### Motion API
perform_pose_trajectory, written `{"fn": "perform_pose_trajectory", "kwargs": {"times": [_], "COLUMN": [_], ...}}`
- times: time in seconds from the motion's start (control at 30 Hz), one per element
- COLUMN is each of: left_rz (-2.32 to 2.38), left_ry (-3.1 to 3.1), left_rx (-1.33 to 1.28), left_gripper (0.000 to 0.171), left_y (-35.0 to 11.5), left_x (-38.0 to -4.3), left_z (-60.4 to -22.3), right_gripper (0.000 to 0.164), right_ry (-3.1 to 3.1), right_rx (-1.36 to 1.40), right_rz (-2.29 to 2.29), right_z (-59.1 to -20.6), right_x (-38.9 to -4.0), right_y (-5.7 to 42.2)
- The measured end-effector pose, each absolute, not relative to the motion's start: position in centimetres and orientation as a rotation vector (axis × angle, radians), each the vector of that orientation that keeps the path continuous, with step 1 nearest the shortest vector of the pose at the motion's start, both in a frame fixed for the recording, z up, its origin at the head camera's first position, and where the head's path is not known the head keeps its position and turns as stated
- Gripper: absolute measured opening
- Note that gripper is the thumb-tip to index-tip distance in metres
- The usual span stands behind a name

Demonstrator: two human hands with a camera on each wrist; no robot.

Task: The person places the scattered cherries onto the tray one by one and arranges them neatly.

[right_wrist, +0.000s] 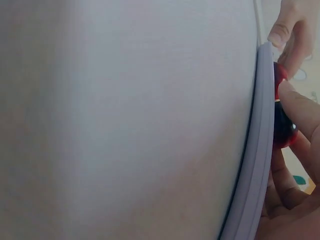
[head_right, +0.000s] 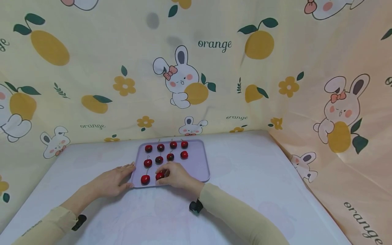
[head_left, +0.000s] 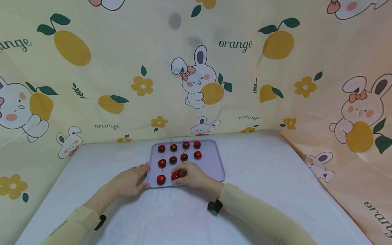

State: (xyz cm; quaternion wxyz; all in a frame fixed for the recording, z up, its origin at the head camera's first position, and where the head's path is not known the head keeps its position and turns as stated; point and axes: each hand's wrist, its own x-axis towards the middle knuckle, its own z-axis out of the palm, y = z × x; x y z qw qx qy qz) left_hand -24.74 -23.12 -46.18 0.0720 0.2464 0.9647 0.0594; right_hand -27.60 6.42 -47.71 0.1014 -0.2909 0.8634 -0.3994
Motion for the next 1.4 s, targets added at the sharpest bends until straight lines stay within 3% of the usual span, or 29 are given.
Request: {"fn": "perform_pose_trajectory", "kwargs": {"times": [1.4], "left_rz": [0.184], "left_ry": [2.883], "left_rx": [0.719], "left_gripper": [0.078], "left_y": [-22.81], "left_x": [-24.65], "left_z": [-45.89], "right_gripper": [0.041], "right_ry": [2.647], "right_rx": [-0.806], "right_rz": [-1.152], "right_z": [-47.48], "right_x": [-27.81], "right_y": [6.25]}}
